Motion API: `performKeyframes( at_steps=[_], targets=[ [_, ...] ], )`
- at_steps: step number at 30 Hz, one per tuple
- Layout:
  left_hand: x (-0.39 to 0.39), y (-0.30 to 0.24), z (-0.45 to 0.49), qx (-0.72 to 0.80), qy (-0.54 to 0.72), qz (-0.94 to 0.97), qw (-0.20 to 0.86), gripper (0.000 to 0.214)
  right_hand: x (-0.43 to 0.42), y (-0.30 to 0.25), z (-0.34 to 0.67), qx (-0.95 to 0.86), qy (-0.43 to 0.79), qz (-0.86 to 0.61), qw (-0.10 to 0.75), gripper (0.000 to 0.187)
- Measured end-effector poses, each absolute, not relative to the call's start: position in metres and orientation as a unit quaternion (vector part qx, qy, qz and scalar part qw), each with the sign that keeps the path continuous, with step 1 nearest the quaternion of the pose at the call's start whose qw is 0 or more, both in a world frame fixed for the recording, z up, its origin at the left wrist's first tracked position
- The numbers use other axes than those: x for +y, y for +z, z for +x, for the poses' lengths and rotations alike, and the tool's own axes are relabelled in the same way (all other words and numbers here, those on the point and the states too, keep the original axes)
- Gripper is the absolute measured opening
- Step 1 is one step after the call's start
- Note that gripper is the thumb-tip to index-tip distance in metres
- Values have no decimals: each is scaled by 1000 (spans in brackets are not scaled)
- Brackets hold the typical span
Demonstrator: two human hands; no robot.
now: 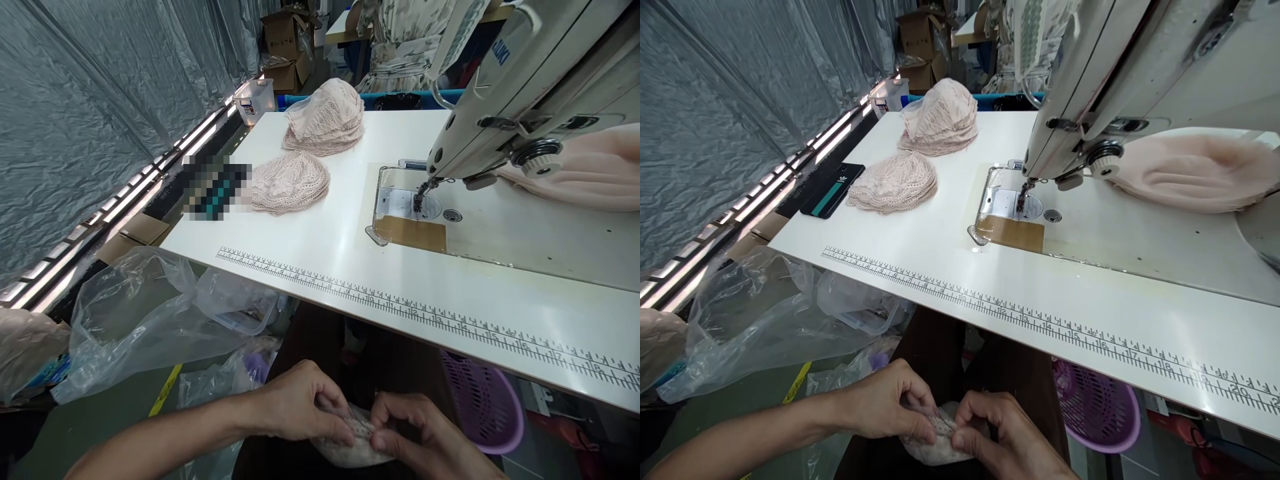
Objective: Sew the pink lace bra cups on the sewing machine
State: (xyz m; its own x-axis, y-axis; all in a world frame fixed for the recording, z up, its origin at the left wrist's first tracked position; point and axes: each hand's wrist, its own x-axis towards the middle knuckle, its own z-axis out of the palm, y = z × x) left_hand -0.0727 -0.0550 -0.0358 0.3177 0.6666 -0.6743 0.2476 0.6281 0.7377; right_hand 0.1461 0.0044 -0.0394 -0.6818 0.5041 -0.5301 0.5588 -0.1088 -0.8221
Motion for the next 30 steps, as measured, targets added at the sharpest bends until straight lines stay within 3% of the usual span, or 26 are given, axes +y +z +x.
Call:
performKeyframes(
  at_steps=[3, 8, 14, 21, 26, 30],
  targets=[
    [-55, -35, -74, 567, 146, 419, 694, 33, 3, -41, 148, 642, -637, 425, 33, 22],
    [-56, -35, -76, 590, 125, 451, 658, 34, 3, -48, 149, 651, -635, 410, 70, 37],
    [-56, -33, -75, 622, 91, 477, 614, 31, -1, -51, 149, 670, -622, 405, 30, 17],
    [-54, -25, -71, 622, 61, 517, 585, 35, 0, -45, 153, 685, -623, 377, 30, 18],
    [-52, -20, -68, 604, 76, 529, 591, 24, 0, -40, 147, 679, -623, 383, 64, 23],
    [-53, -23, -68, 606, 92, 526, 590, 26, 0, -39, 141, 688, -616, 380, 58, 17]
  ],
)
